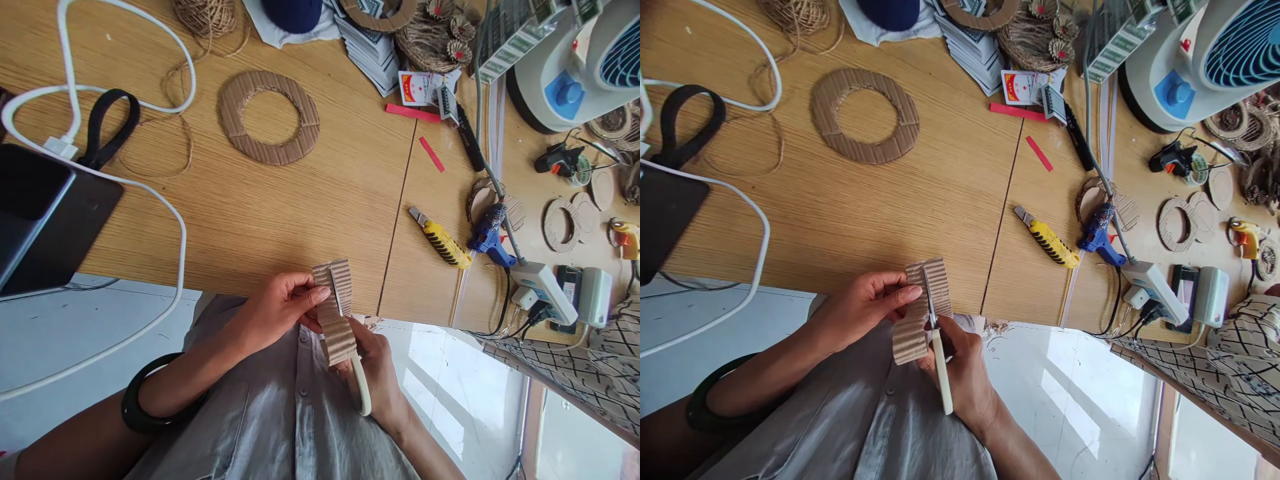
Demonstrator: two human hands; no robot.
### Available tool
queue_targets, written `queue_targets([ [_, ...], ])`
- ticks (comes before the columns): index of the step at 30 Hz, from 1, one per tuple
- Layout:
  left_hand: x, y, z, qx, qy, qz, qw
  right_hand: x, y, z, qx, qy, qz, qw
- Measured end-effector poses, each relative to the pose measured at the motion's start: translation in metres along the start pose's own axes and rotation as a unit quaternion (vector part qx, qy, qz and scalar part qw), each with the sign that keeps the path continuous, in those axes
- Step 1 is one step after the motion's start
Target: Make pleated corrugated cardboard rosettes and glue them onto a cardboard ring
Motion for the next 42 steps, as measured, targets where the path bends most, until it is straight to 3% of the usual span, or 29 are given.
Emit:
queue_targets([
  [7,0.003,-0.001,-0.003,-0.023,0.03,0.029,0.999,0.004,-0.008,-0.003,-0.004,0.012,-0.023,1.0],
  [12,0.004,0.004,0.003,0.007,-0.002,0.041,0.999,0.01,-0.011,-0.006,0.015,0.001,-0.02,1.0],
  [20,0.009,0.013,0.003,-0.009,0.006,0.056,0.998,0.022,-0.024,-0.012,0.033,-0.019,-0.042,0.998],
  [28,0.039,0.048,-0.002,0.054,0.054,0.159,0.984,0.061,-0.05,-0.03,-0.045,0.013,-0.059,0.997],
  [32,0.061,0.052,-0.017,0.103,0.1,0.204,0.968,0.08,-0.067,-0.052,-0.09,0.08,-0.069,0.99],
  [34,0.071,0.05,-0.029,0.134,0.143,0.233,0.952,0.086,-0.073,-0.068,-0.135,0.161,-0.084,0.974],
  [37,0.083,0.045,-0.045,0.157,0.187,0.264,0.933,0.092,-0.074,-0.089,-0.291,0.288,-0.087,0.908],
  [39,0.087,0.043,-0.049,0.122,0.186,0.265,0.938,0.096,-0.067,-0.096,-0.381,0.328,-0.082,0.861],
  [42,0.089,0.041,-0.048,0.09,0.17,0.261,0.946,0.106,-0.054,-0.097,-0.443,0.345,-0.108,0.821],
])
Point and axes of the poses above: each hand's wrist, its own x-axis towards the middle knuckle, its own z-axis out of the palm, y = z × x, the point moved 1 cm from there along x, towards the middle knuckle, and after that the axes turned 7 degrees about z, right-handed, at the moved point
